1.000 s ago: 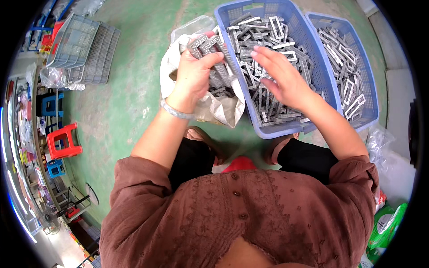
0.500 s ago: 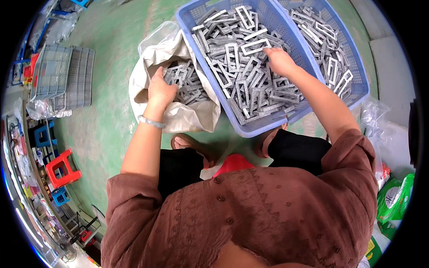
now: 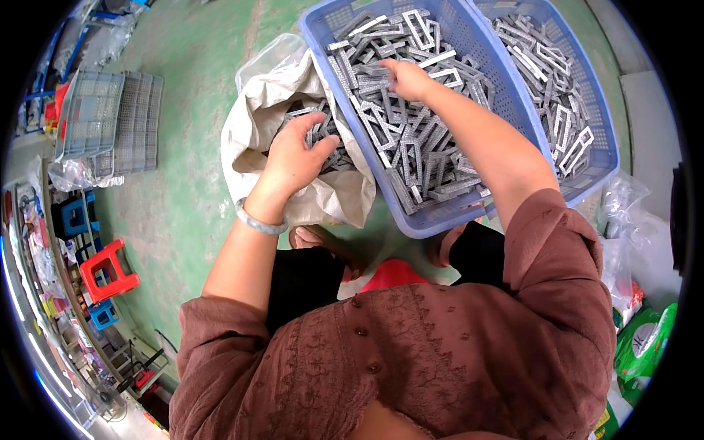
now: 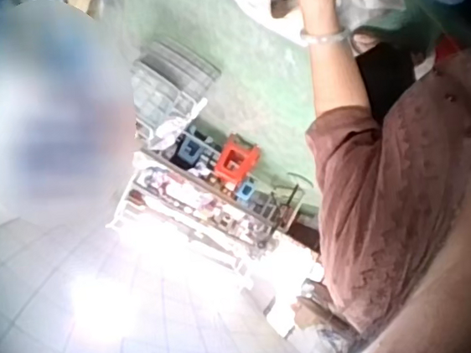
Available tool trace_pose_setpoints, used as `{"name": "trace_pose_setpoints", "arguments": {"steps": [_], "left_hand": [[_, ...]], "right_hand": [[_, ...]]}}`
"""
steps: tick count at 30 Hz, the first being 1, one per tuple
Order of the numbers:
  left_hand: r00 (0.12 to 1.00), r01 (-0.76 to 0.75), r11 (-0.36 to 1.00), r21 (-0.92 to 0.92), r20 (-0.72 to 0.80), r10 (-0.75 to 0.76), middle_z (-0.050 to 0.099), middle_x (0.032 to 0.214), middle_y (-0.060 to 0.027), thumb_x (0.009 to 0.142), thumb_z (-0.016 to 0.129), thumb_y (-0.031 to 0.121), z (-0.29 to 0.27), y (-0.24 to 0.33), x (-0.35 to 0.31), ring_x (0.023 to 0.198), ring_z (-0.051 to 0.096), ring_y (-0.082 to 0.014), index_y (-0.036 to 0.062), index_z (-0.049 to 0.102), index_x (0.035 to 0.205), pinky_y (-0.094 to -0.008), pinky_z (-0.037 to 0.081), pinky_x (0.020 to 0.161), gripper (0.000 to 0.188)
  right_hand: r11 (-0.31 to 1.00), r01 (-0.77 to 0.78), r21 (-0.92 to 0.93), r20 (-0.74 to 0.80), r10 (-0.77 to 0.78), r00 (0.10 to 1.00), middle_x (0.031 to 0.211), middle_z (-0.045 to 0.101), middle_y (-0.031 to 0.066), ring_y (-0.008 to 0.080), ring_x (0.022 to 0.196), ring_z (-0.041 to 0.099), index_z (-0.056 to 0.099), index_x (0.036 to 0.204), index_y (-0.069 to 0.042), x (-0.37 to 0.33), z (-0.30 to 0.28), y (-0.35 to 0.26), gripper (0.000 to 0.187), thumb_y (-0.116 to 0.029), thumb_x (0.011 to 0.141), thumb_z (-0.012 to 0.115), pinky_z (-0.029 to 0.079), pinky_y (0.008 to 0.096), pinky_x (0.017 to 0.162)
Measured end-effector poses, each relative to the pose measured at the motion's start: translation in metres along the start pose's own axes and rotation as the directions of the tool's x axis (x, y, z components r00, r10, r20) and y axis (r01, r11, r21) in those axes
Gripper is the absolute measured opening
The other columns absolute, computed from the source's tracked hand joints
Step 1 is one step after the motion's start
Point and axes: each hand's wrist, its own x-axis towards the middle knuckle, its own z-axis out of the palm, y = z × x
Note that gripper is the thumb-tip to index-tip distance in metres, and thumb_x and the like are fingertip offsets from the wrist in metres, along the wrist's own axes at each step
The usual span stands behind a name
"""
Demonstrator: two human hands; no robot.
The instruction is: The person sits on a low stool and sorts small rectangular metal frames. They pick up frames from a white sack, inspect them, and place them into a blue plastic crate. Another person is visible in the background performing a similar task.
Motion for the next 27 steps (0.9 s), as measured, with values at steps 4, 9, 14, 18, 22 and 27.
{"name": "trace_pose_setpoints", "arguments": {"steps": [4,9,14,18,22,27], "left_hand": [[1.000,-0.022,0.992,-0.125,0.013,0.023,0.057,0.104,-0.0169,0.074,0.063,0.024,0.004,-0.002,0.001,0.088,0.056,-0.0218,-0.0020,0.052,0.112,-0.0298,0.044,0.079,0.048],[0.997,0.078,0.760,-0.645,0.066,-0.047,0.056,0.099,-0.0090,0.085,0.057,0.016,0.011,0.039,-0.009,0.095,0.053,-0.0141,-0.0041,0.046,0.116,-0.0276,0.044,0.081,0.039],[0.979,0.166,0.588,-0.791,0.202,-0.004,0.060,0.094,-0.0107,0.090,0.047,0.016,-0.007,0.062,-0.027,0.073,0.061,-0.0154,-0.0010,0.050,0.106,-0.0276,0.053,0.067,0.023],[0.993,0.104,0.356,-0.929,0.118,0.018,0.060,0.096,-0.0132,0.092,0.042,0.017,-0.012,0.066,-0.048,0.075,0.061,-0.0183,-0.0005,0.050,0.106,-0.0303,0.052,0.070,0.024],[0.998,0.014,0.141,-0.990,0.023,0.063,0.060,0.095,-0.0117,0.092,0.043,0.017,-0.017,0.068,-0.060,0.081,0.061,-0.0209,0.0011,0.051,0.103,-0.0355,0.051,0.074,0.021],[0.986,-0.011,0.038,-0.999,-0.005,0.169,0.058,0.103,-0.0110,0.092,0.043,0.017,-0.015,0.070,-0.075,0.088,0.059,-0.0230,0.0027,0.050,0.106,-0.0389,0.049,0.080,0.021]], "right_hand": [[0.966,0.123,0.227,0.026,-0.132,0.991,0.083,0.057,0.0072,0.0199,0.077,0.056,0.040,0.125,-0.009,-0.025,-0.033,-0.029,0.063,0.004,0.068,0.061,0.046,0.0307,0.072],[0.865,0.221,0.450,0.143,-0.314,0.939,0.075,0.053,0.0025,0.0097,0.070,0.052,0.035,0.130,-0.009,-0.065,-0.111,-0.103,0.068,0.006,0.069,0.060,0.044,0.0244,0.064],[0.850,0.285,0.442,0.144,-0.381,0.913,0.077,0.054,0.0024,0.0086,0.070,0.051,0.034,0.130,-0.008,-0.112,-0.153,-0.172,0.068,0.003,0.069,0.061,0.044,0.0228,0.063],[0.787,0.114,0.606,0.006,-0.149,0.989,0.086,0.055,0.0029,0.0093,0.077,0.052,0.036,0.129,-0.007,-0.144,-0.163,-0.174,0.050,-0.015,0.083,0.055,0.044,0.0247,0.070],[0.354,-0.238,0.904,0.269,-0.040,0.962,0.099,0.056,0.0124,0.0202,0.077,0.060,0.039,0.123,-0.003,-0.196,-0.153,-0.162,0.042,-0.028,0.091,0.045,0.050,0.0327,0.072],[0.124,-0.166,0.978,0.189,-0.212,0.959,0.102,0.056,0.0186,0.0241,0.081,0.062,0.040,0.122,0.000,-0.235,-0.141,-0.184,0.042,-0.027,0.090,0.046,0.051,0.0334,0.071]]}}
